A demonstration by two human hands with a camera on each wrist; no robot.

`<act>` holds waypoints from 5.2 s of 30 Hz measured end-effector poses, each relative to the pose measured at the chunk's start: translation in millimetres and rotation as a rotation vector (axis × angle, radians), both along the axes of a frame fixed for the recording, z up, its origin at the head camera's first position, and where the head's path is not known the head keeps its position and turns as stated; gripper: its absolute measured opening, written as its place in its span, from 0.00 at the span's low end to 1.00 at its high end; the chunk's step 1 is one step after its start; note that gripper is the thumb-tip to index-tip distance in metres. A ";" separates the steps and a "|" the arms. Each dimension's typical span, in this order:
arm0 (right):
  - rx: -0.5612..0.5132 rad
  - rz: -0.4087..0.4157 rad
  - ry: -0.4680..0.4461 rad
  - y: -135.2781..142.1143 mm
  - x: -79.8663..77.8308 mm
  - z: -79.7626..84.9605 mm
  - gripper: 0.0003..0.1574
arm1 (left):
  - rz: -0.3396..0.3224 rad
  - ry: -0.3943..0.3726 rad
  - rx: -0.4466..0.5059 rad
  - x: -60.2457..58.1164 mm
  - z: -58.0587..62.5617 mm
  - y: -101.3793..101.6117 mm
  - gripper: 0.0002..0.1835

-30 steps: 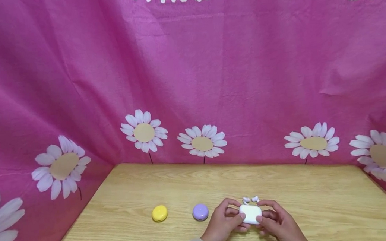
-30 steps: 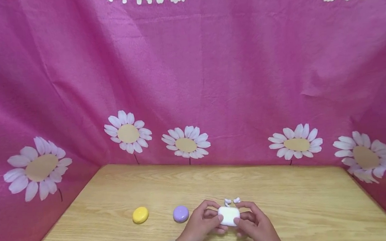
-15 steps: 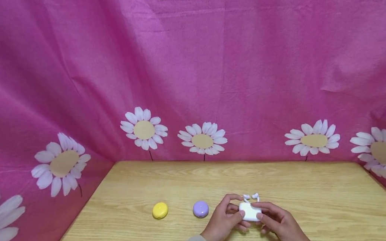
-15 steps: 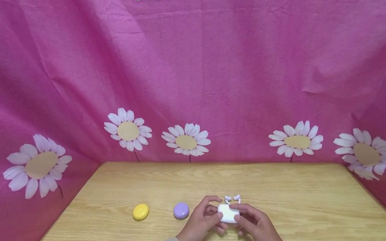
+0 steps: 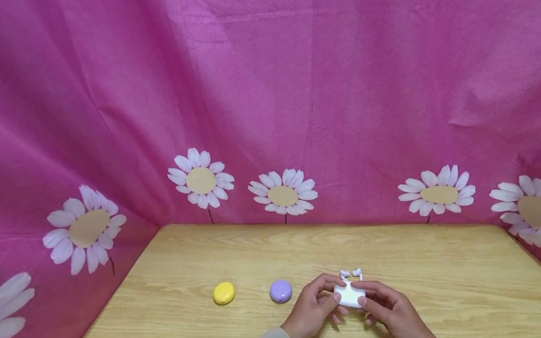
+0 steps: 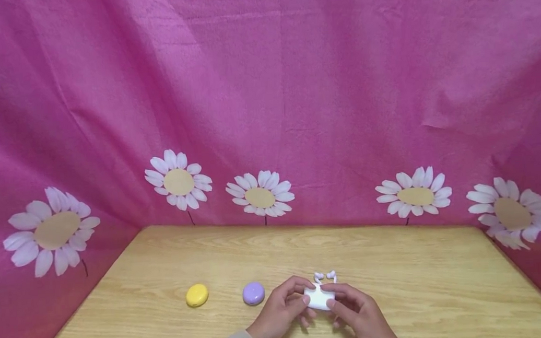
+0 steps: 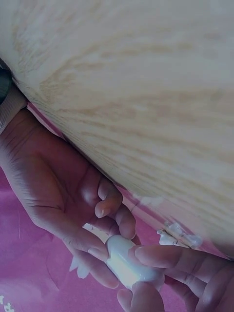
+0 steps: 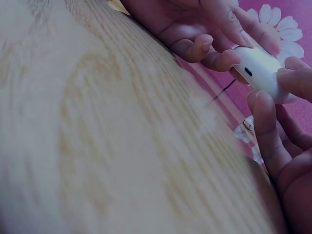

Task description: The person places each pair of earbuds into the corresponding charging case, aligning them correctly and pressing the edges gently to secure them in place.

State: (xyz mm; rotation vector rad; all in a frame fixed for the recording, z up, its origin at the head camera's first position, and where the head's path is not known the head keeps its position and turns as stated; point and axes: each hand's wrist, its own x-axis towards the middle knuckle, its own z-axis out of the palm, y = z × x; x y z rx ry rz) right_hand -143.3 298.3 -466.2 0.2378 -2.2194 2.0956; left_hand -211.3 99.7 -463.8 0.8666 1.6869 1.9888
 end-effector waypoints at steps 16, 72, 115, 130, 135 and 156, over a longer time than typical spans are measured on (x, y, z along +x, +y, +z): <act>0.012 0.005 0.019 -3.2 0.3 1.2 0.22 | 0.031 0.030 -0.019 1.5 -0.2 -1.7 0.13; 0.071 -0.071 -0.045 -2.3 -0.5 5.3 0.34 | 0.017 0.017 -0.036 -0.2 2.6 -0.8 0.26; -0.141 -0.282 -0.148 -5.2 -4.0 8.4 0.29 | 0.093 -0.111 -0.045 -1.9 -0.2 3.0 0.28; -0.050 -0.261 -0.323 7.9 -26.7 16.2 0.28 | 0.078 -0.107 -0.057 1.8 -0.3 2.0 0.28; 0.135 -0.265 -0.312 5.2 -34.5 15.8 0.27 | 0.073 -0.096 -0.053 3.0 0.9 3.4 0.28; 0.290 -0.313 -0.292 1.1 -37.7 15.4 0.21 | 0.010 -0.082 -0.041 2.7 1.6 2.6 0.28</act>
